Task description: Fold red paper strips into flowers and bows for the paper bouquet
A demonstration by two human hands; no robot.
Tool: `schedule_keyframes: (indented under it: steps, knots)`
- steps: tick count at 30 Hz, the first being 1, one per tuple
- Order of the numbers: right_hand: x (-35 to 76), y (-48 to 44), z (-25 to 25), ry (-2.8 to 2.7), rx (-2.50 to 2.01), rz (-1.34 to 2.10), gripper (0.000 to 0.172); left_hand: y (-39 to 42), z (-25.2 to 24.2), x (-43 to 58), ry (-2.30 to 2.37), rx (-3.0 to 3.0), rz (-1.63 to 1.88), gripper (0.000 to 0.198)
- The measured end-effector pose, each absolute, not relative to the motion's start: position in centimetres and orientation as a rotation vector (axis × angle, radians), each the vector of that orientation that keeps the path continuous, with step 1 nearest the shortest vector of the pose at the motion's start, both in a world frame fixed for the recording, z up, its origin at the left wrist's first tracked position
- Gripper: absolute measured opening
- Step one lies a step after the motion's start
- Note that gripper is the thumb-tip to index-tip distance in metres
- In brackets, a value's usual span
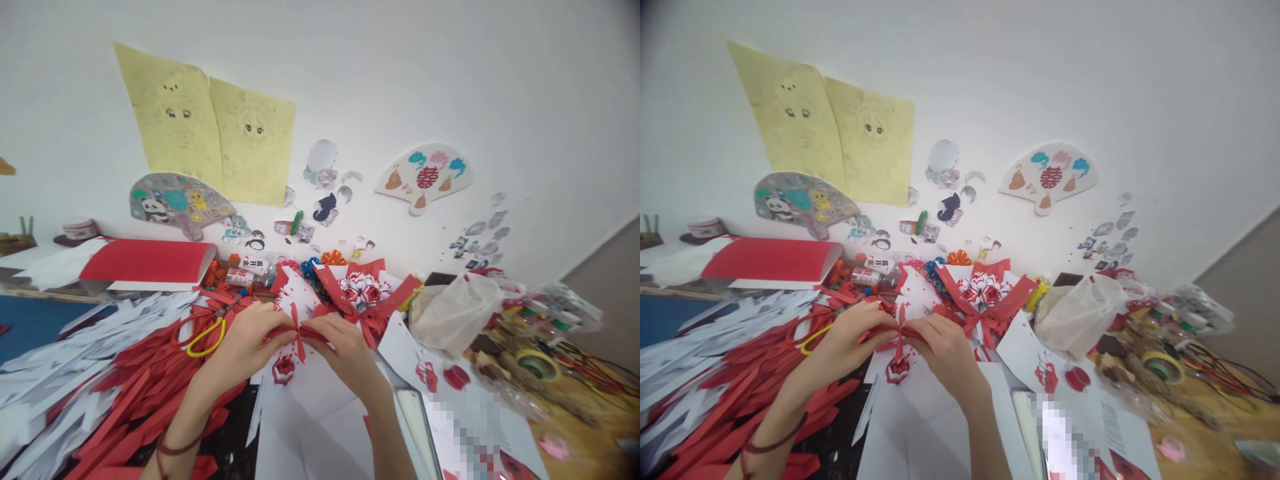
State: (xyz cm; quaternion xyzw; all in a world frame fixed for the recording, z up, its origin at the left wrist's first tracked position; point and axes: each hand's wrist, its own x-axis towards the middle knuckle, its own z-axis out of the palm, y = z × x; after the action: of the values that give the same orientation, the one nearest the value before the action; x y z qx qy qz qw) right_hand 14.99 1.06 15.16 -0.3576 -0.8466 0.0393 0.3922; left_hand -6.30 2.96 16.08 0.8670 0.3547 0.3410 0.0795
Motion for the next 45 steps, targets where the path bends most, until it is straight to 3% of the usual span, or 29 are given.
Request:
schedule_keyframes:
  steps: [18, 26, 33, 45]
  knots:
    - [14.9, 1.7, 15.4, -1.879, -1.045, 0.593, 0.012, 3.0, 16.2, -6.2, 1.073, 2.551, 0.990, 0.013]
    - [14.4, 1.9, 14.8, -1.834, -1.045, 0.359, 0.011, 2.3, 16.6, -5.3, 1.105, 2.905, 1.182, 0.013]
    - [14.1, 2.6, 13.3, -1.871, -0.990, 0.191, 0.016, 2.4, 14.9, -3.3, 1.290, 3.174, 1.046, 0.010]
    - [13.9, 3.3, 13.2, -1.678, -0.983, -0.066, 0.020, 3.1, 13.7, -1.0, 1.675, 2.720, 1.676, 0.008]
